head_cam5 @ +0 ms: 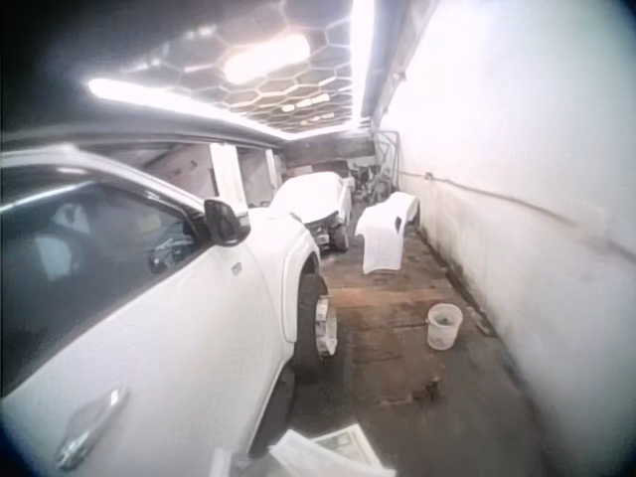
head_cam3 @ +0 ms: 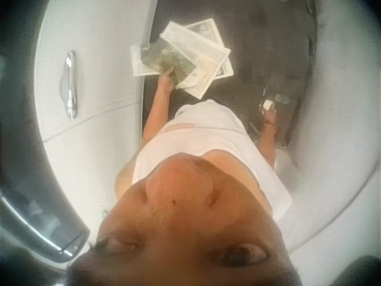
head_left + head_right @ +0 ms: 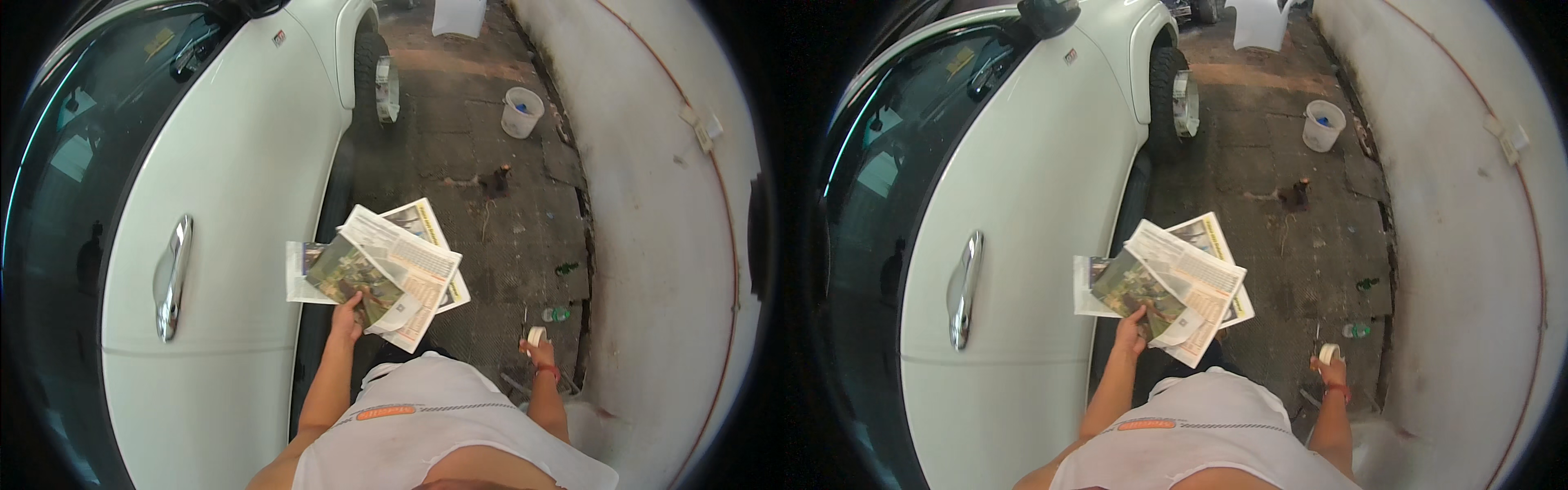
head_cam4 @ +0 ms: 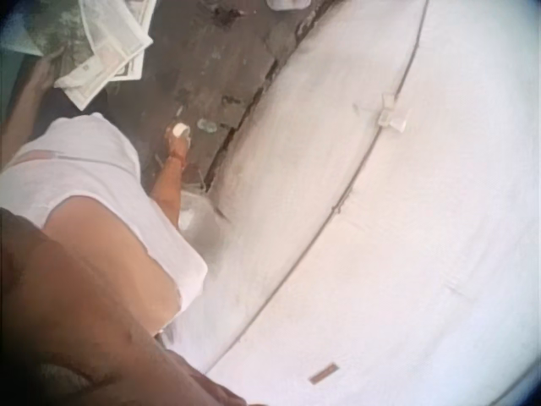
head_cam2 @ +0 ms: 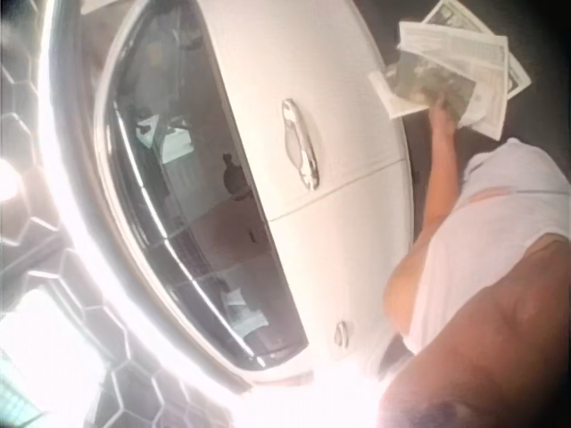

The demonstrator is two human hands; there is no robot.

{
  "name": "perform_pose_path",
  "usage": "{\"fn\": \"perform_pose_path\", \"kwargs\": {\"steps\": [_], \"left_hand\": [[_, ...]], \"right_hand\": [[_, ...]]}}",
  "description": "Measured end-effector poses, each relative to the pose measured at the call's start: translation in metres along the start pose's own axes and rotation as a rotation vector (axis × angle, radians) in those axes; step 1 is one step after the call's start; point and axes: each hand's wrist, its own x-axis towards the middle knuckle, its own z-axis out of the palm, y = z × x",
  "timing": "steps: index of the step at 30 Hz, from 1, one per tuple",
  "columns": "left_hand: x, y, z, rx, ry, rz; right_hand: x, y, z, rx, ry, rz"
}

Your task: The person sits on the floor and applies newspaper and masking tape to the sidewall of a car tire. They smooth the paper and tape around the rim, then stand up and gather the used newspaper and tape roll.

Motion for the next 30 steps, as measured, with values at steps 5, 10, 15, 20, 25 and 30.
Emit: {"fn": "perform_pose_path", "kwargs": {"steps": [5,10,15,20,25,30], "left_hand": [[0.013,0.017,0.002,0.024,-0.098,-0.012],[0.034,0.027,-0.005,0.017,-0.156,-0.042],[0.049,0.025,-0.004,0.003,-0.141,0.033],[0.045,0.04,0.008,-0.045,-0.142,0.067],[0.046,0.051,0.01,-0.029,-0.099,0.008],[0.073,0.048,0.002,-0.063,-0.164,0.077]], "right_hand": [[-0.093,0.015,0.018,0.07,-0.101,0.38],[-0.133,0.016,0.004,-0.042,-0.139,0.514],[-0.11,0.041,0.028,-0.126,-0.152,0.54],[-0.071,0.036,0.065,-0.184,-0.176,0.459],[0.002,-0.044,0.034,0.073,0.113,0.205],[0.082,-0.116,0.001,0.297,0.028,-0.111]]}}
